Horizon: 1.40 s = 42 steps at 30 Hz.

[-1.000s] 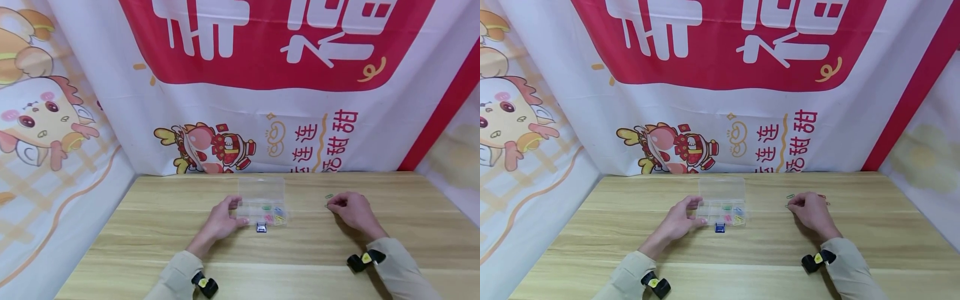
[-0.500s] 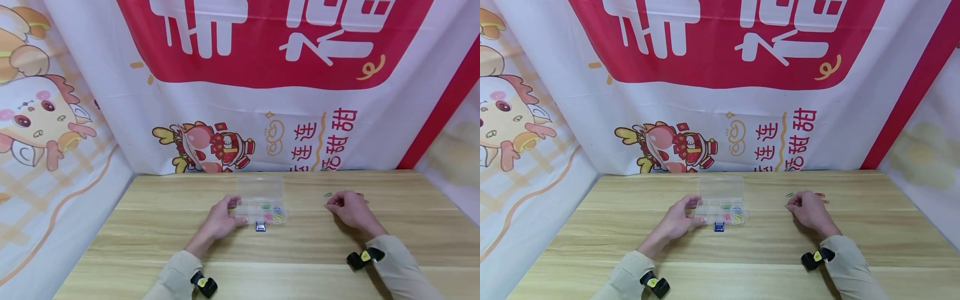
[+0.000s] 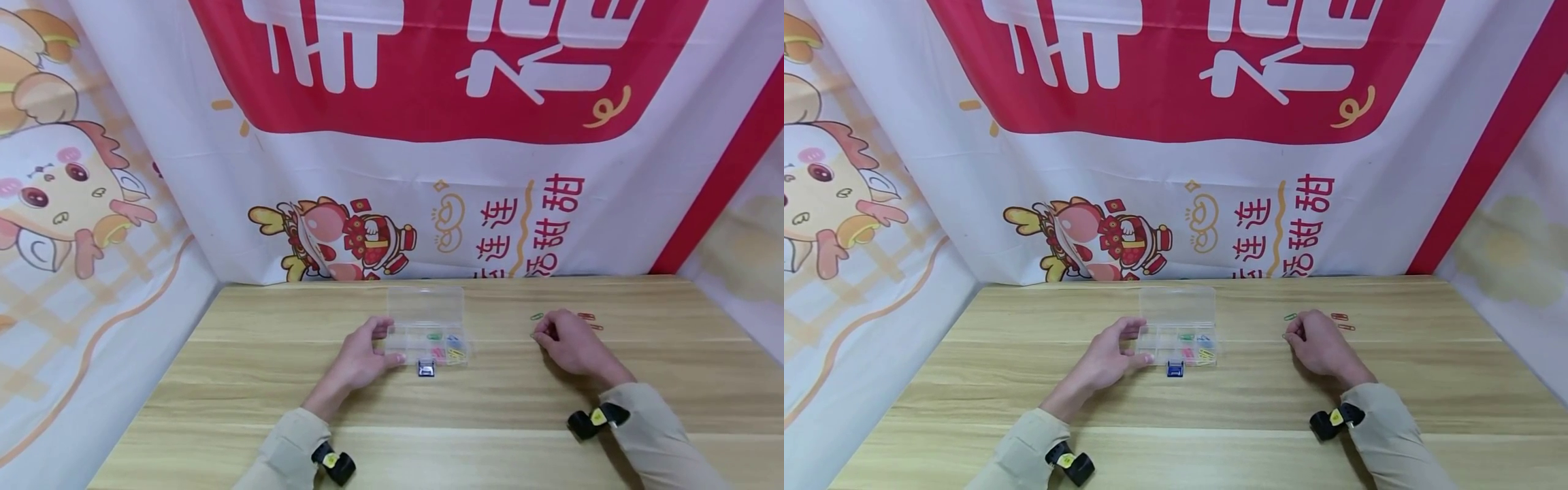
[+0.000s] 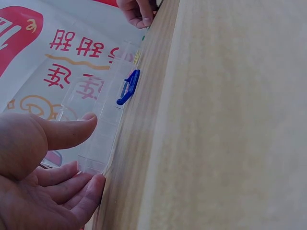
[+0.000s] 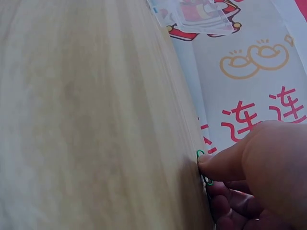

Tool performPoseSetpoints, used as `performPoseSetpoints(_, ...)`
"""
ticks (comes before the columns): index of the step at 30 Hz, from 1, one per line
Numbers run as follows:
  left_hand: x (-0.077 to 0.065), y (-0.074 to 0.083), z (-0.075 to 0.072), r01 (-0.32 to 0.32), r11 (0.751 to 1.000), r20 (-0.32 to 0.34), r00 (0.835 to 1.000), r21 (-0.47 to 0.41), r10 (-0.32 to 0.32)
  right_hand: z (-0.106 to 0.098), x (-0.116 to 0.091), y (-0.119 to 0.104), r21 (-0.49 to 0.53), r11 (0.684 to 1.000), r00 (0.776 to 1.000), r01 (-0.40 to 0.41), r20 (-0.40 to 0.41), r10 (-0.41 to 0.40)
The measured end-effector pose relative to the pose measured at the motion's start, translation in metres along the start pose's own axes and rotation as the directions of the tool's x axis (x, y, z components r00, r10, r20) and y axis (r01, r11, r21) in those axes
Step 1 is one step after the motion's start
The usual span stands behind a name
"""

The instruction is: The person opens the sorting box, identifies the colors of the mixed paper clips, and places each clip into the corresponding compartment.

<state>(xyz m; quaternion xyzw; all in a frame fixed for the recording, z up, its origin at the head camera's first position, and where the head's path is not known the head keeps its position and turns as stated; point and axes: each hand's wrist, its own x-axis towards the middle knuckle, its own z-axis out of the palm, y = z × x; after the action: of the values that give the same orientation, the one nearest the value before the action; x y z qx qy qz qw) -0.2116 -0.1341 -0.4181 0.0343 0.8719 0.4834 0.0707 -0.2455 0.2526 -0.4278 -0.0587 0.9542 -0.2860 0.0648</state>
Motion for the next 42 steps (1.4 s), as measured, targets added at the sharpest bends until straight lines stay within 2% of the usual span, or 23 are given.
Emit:
performPoseSetpoints(5,0.001,0.001,0.001,0.002,1.000,0.000,1.000,-0.002,-0.002,0.001,-0.002,-0.003,-0.010,1.000,0.999,0.021,-0.031,-0.022)
performPoseSetpoints(9,0.003,0.001,0.003,0.003,1.000,0.001,1.000,-0.002,-0.003,0.003,-0.004,-0.007,0.055,0.998,0.995,0.040,-0.092,-0.035)
performPoseSetpoints(13,0.004,0.003,0.003,0.003,1.000,0.000,1.000,0.002,-0.003,0.004,-0.004,-0.023,0.134,0.986,0.981,0.096,-0.182,-0.071)
performPoseSetpoints(16,0.004,0.004,0.003,-0.007,1.000,0.000,1.000,0.008,0.007,0.007,-0.003,-0.041,0.153,0.976,0.969,0.152,-0.218,-0.117)
performPoseSetpoints(20,0.005,0.005,0.003,-0.009,1.000,-0.002,1.000,0.009,0.009,0.017,0.002,-0.065,0.177,0.964,0.964,0.200,-0.213,-0.161)
performPoseSetpoints(29,0.004,0.005,0.004,-0.015,1.000,0.006,1.000,0.003,0.015,0.045,0.013,-0.103,0.220,0.953,0.970,0.207,-0.176,-0.170)
performPoseSetpoints(35,0.003,0.004,0.003,-0.001,1.000,0.002,1.000,0.005,0.001,0.058,0.017,-0.119,0.252,0.943,0.972,0.216,-0.142,-0.185)
performPoseSetpoints(42,0.002,0.000,0.001,0.019,1.000,-0.003,1.000,0.006,-0.019,0.065,0.017,-0.128,0.231,0.938,0.963,0.257,-0.139,-0.230)
